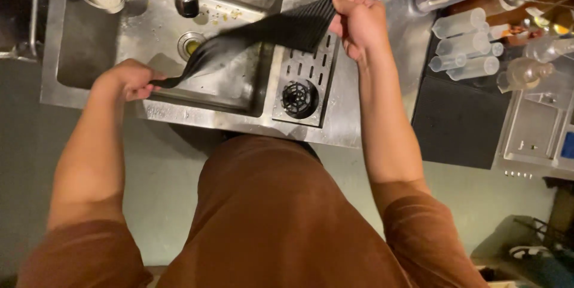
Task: Assemble components of a juicer, wipe the counter, fold a cloth, and clean a drainage mat and sink.
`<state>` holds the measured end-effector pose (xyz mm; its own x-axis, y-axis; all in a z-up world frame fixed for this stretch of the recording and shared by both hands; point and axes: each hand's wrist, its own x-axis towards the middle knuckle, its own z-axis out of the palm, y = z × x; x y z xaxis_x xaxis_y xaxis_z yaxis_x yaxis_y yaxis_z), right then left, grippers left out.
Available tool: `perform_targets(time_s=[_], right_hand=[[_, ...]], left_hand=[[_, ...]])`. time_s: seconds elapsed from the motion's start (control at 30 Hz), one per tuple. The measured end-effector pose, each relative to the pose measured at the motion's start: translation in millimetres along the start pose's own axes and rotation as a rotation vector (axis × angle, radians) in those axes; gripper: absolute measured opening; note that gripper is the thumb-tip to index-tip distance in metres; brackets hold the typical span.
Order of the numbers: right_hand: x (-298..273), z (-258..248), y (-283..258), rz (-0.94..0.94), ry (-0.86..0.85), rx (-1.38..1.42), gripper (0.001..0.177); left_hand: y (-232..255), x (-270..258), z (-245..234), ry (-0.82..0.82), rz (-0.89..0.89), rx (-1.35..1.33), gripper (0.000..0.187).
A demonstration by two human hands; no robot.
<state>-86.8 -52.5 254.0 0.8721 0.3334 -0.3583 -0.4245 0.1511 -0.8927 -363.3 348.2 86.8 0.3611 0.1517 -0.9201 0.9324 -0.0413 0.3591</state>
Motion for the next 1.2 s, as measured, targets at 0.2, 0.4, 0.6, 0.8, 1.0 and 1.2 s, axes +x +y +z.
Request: perform_targets(time_s=[0.2,0.4,0.6,0.8,1.0,1.2], right_hand=[[-26.0,-13.8,12.8,-0.047,0.039,-0.082,0.016],[-26.2,-27.3,31.0,-0.089,0.057,-0.082,0.014],[-59.1,-26.9,15.9,-0.198,-0.036,-0.154,0.014],[-106.4,-99.7,16.9,-0.269,0.149,-0.299,0.024],[-193.1,-189.5,38.1,-0.325,0.459,-0.696,0.024],[-255.7,-243.3,165.1,-0.284,0.995,-0.421,0.027]], left_hand=[[-30.0,30.8,-12.6,-0.168,-0.012,-0.029,0.019],[-27.5,20.2,-11.1,-0.222,-0.128,0.063,0.034],[-38.3,22.6,-6.0,0.024,-0.197,0.159,0.022],[-76.3,75.8,9.7,0.312,0.221,0.235,0.026],[42.7,14.0,100.4,0.326,0.662,0.080,0.021],[195.9,-13.8,202.9,0.286,1.149,0.395,0.010]])
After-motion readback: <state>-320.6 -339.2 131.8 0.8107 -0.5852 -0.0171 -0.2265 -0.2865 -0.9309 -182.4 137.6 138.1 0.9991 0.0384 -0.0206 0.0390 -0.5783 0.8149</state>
